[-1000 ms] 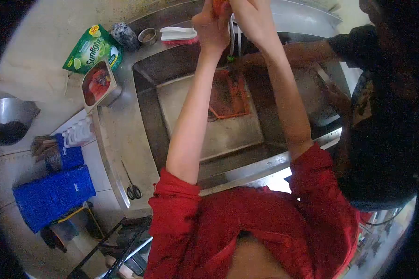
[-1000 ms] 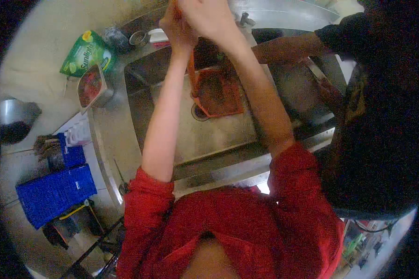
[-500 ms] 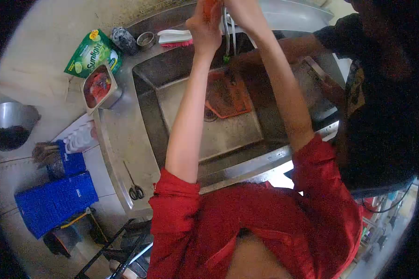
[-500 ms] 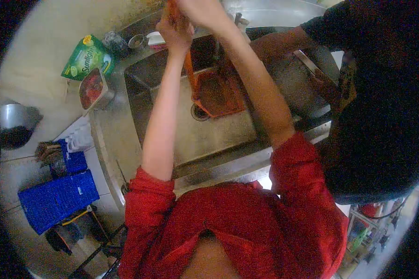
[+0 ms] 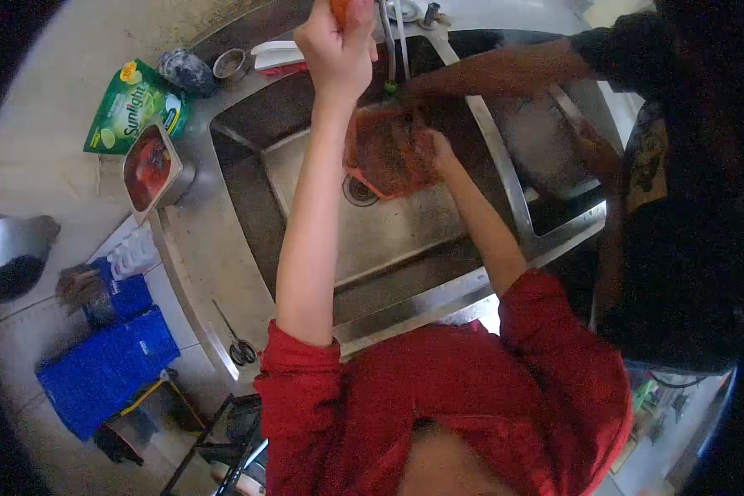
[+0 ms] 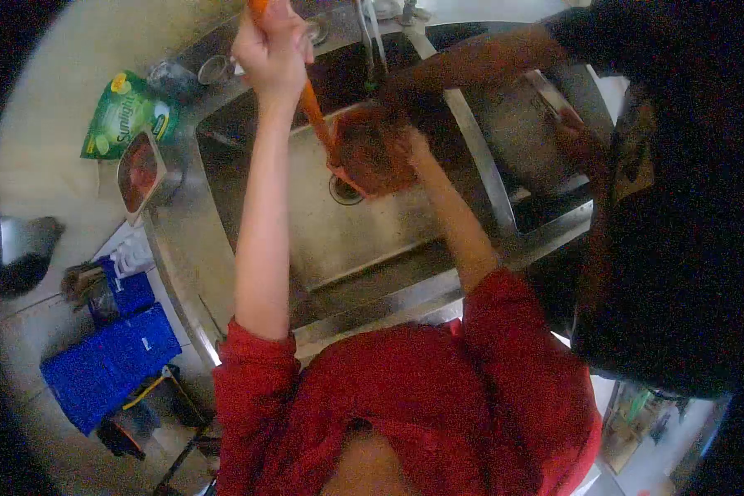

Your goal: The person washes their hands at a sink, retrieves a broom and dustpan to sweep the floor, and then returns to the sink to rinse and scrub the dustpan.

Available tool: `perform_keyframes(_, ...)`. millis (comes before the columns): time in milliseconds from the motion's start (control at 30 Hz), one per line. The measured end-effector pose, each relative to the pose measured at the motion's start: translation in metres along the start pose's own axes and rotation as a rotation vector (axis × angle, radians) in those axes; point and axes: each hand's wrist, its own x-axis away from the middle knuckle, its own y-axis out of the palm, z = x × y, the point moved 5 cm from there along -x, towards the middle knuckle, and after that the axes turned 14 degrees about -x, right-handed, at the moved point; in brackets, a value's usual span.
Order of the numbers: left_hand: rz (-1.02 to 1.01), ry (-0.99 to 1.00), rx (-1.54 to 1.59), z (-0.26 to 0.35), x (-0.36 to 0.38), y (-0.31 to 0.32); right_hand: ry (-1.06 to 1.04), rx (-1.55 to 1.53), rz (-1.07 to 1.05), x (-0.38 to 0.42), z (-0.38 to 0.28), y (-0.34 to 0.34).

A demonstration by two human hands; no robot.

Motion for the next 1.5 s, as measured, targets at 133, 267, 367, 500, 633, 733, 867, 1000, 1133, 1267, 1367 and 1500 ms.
perform_keyframes(133,0.005,-0.034,0.022,0.001,0.002,0.0,-0.007,0.114,0.162,-0.053,0.008,-0.037)
perform_keyframes(267,-0.008,0.025,0.075,-0.008,0.003,-0.003,-0.073,0.225,0.016,0.005,-0.003,0.025)
perform_keyframes(367,-0.043,0.052,0.133,-0.019,0.004,-0.011,-0.176,0.115,-0.208,0.01,-0.008,0.042)
perform_keyframes(500,-0.042,0.017,0.102,-0.011,0.001,-0.006,-0.034,0.219,-0.017,0.015,-0.011,0.047)
perform_keyframes(633,-0.047,0.027,0.041,-0.004,0.004,-0.001,-0.075,0.177,-0.119,0.005,-0.009,0.051)
perform_keyframes(733,-0.019,0.034,0.045,-0.008,0.004,-0.002,-0.059,0.15,-0.176,0.004,-0.008,0.059)
perform_keyframes(867,-0.025,0.05,0.129,-0.016,0.005,-0.007,-0.007,0.122,-0.242,0.009,-0.007,0.069)
perform_keyframes(1000,-0.027,0.012,0.258,-0.019,0.005,-0.007,0.077,0.112,-0.273,0.025,-0.003,0.072)
perform_keyframes(1133,-0.065,-0.053,0.35,-0.024,0.004,-0.008,-0.279,0.386,-0.188,-0.062,0.022,0.02)
perform_keyframes(1267,-0.03,0.001,0.289,-0.019,0.005,-0.009,-0.513,0.711,0.07,-0.077,0.012,0.003)
perform_keyframes(1367,-0.028,0.007,0.245,-0.018,0.006,-0.011,-0.197,0.802,0.078,-0.046,-0.001,0.023)
perform_keyframes(1500,-0.068,0.01,0.237,-0.019,0.004,-0.011,-0.392,0.989,-0.033,-0.042,0.0,0.011)
